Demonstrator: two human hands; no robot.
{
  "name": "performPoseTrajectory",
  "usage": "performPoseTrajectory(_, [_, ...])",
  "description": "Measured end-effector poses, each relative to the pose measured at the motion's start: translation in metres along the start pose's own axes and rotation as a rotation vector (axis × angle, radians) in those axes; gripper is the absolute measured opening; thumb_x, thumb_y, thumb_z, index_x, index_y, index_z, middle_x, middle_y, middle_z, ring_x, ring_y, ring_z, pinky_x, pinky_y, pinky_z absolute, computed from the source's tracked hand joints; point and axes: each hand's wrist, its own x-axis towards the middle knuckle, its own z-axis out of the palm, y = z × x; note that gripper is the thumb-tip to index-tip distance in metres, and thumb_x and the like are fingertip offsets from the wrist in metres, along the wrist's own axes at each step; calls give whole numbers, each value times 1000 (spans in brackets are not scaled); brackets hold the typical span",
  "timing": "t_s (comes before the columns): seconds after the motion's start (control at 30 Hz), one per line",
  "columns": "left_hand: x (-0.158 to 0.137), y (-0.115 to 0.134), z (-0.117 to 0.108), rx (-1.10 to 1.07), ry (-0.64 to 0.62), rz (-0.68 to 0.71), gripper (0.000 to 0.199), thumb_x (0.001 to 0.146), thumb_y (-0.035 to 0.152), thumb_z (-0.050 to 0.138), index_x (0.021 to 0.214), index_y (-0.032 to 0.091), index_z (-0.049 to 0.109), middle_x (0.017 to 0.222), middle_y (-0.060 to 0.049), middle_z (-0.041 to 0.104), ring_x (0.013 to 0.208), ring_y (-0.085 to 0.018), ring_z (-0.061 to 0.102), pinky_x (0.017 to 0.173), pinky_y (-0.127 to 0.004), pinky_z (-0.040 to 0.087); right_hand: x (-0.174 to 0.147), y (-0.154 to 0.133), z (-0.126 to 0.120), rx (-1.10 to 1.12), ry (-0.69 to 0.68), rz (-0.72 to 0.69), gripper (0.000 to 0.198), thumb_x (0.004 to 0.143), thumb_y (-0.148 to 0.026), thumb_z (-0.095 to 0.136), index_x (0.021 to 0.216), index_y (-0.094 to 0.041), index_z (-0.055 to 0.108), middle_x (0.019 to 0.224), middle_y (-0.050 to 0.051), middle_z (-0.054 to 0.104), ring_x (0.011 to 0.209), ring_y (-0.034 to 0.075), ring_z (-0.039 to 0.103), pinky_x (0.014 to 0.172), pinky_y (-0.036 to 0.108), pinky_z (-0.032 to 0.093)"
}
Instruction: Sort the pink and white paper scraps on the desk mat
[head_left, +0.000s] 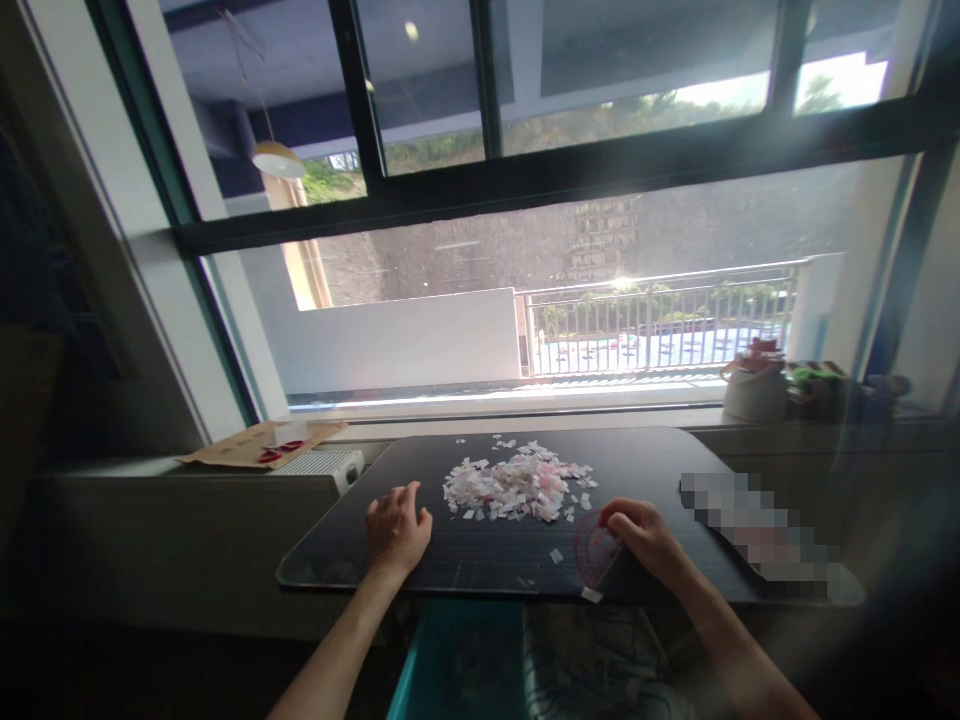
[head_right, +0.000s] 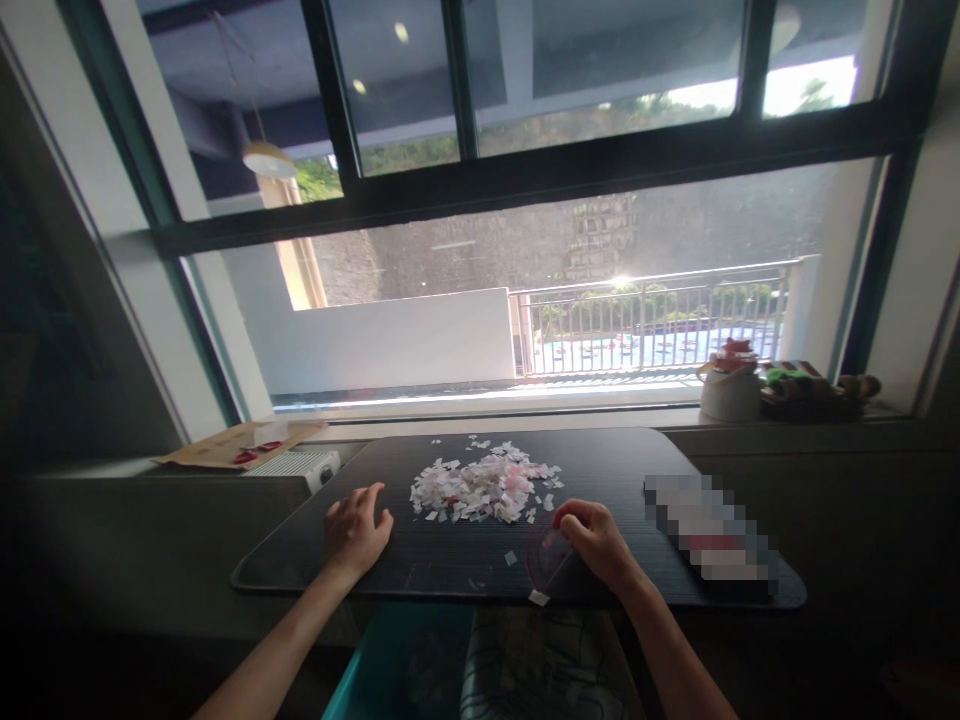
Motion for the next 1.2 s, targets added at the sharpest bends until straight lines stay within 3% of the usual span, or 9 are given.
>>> performPoseTrajectory(0.37, [0,0,1,-3,7,1,36,77,20,45,110,14,55,102,-11,63,95,-25,58,90,-43,35,0,2,-1,9,-50,-2,21,65,-25,45,60,-15,63,47,-3,48,48,11,43,48,22,34])
performPoseTrajectory(0.53, [0,-1,2,-9,8,4,36,77,20,45,111,14,55,103,-11,63,95,-26,58,90,-43,36,4,9,-2,-112,117,26,24,69,-29,46,71,-16,66,52,-2,55,54,15,52,54,24,40])
performPoseTrajectory(0.7, [0,0,1,-12,6,4,35,77,20,45,110,14,55,102,-11,63,95,-25,58,89,-42,36,9,17,-4,-246,301,48,33,74,-37,47,88,-18,70,70,3,69,71,20,63,69,28,45])
performPoseTrajectory(0.83, [1,1,1,-4,5,-1,35,77,20,45,110,14,55,101,-11,62,95,-26,58,89,-42,36,11,21,-4,-285,307,33,36,75,-38,47,93,-18,71,76,4,72,75,21,65,71,28,46])
performPoseTrajectory(1.2, [1,1,-1,-1,-25,-4,35,78,20,44,111,14,54,103,-11,62,95,-25,57,89,-41,35,8,15,-4,-255,284,47,30,72,-34,48,84,-18,71,65,2,69,66,20,63,65,27,45])
